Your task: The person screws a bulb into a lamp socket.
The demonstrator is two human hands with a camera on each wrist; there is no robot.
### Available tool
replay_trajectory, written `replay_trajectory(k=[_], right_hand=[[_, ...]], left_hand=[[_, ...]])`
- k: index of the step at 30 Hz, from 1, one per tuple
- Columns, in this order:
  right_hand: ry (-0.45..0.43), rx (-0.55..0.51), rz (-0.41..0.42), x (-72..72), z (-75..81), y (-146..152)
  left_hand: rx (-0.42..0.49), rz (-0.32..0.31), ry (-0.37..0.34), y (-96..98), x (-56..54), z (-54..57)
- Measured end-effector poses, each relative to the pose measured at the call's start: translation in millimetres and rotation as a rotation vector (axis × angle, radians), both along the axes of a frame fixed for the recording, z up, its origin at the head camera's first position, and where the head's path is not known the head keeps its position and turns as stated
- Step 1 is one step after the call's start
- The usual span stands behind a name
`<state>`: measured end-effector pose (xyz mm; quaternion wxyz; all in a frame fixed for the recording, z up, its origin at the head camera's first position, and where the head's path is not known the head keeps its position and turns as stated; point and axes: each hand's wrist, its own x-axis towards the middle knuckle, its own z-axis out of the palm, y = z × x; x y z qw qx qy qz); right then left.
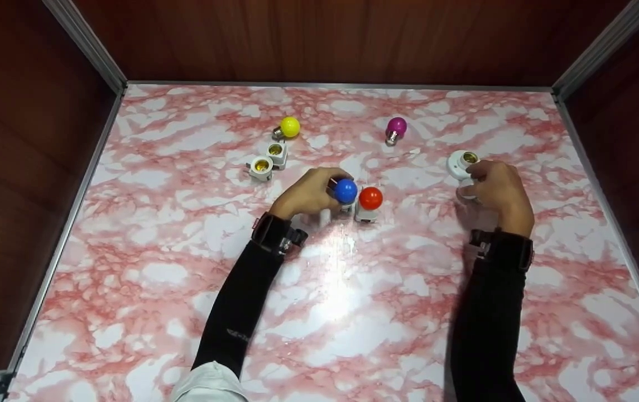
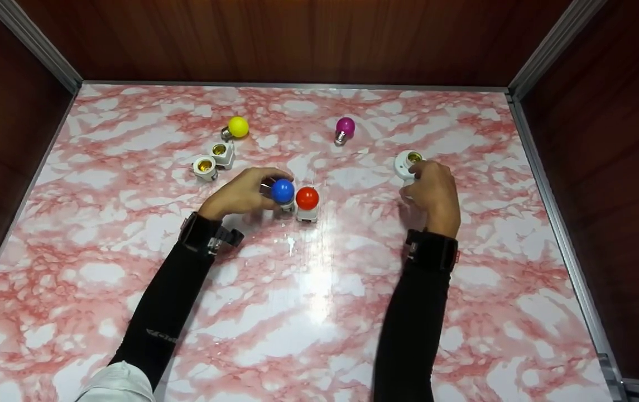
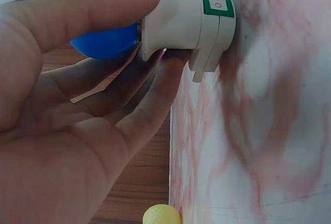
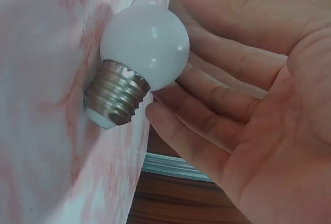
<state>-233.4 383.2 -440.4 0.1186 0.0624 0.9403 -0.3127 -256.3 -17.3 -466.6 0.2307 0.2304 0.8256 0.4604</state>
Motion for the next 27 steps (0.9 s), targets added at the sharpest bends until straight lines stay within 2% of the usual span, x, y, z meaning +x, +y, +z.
replay_trajectory(k=[6, 17, 22, 27], right_hand=[[-0.02, 0.002, -0.024, 1.4, -1.4, 1], [-0.05, 0.026, -0.068, 2.2, -4.0, 2], [-0.04, 0.041, -0.055, 3.1, -5.3, 4], [-0.066, 0.033, -0.063, 1.6, -4.7, 3]], left_hand=[[0.021, 0.024, 0.013, 3.0, 1.6, -2.9], [0.033, 0.02, 0.026, 5.8, 1.7, -4.9], [0.044, 0.021, 0.031, 2.0, 1.0, -2.5], [0.069, 0.05, 0.029, -6.4, -1.0, 0.7]])
